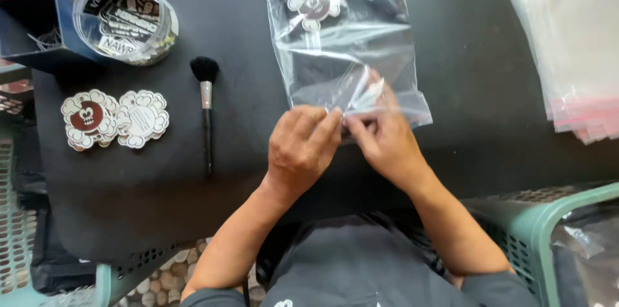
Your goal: The person cleans a small black bag with a brush, then places it into a clear plastic zip-lock bag. They seal the bag and wipe the exterior with the brush again.
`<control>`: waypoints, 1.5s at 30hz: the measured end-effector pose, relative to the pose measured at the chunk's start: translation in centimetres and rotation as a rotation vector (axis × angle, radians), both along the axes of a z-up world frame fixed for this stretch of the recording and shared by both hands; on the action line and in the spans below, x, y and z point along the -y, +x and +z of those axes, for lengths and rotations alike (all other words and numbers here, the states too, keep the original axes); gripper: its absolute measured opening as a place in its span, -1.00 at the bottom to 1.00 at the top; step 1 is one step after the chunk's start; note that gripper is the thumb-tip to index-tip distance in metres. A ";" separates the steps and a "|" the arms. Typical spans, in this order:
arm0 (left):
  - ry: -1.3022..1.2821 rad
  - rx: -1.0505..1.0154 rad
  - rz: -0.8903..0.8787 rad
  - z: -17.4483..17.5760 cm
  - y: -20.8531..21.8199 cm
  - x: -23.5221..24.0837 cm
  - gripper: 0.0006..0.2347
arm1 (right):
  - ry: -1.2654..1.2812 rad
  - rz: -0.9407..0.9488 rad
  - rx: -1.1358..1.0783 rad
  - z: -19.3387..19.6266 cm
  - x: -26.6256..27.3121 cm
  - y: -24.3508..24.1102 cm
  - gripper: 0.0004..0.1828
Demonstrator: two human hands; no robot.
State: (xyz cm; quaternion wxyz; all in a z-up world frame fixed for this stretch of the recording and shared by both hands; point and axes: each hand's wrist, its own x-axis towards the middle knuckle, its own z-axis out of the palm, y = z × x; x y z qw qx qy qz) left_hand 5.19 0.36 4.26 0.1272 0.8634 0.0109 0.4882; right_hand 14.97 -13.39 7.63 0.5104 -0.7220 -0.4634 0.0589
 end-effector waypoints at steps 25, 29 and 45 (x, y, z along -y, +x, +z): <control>-0.900 -0.730 0.046 -1.1 -6.6 -2.1 -0.63 | -0.236 -0.338 -0.513 -6.9 10.7 6.3 -0.63; -0.930 -0.755 0.034 -1.5 -6.7 -2.1 -0.64 | -0.245 -0.341 -0.563 -5.9 10.3 5.8 -0.70; 0.087 -0.666 0.251 -2.7 -7.4 -1.4 -0.70 | -0.227 -0.318 -0.454 -7.6 11.5 5.3 -0.81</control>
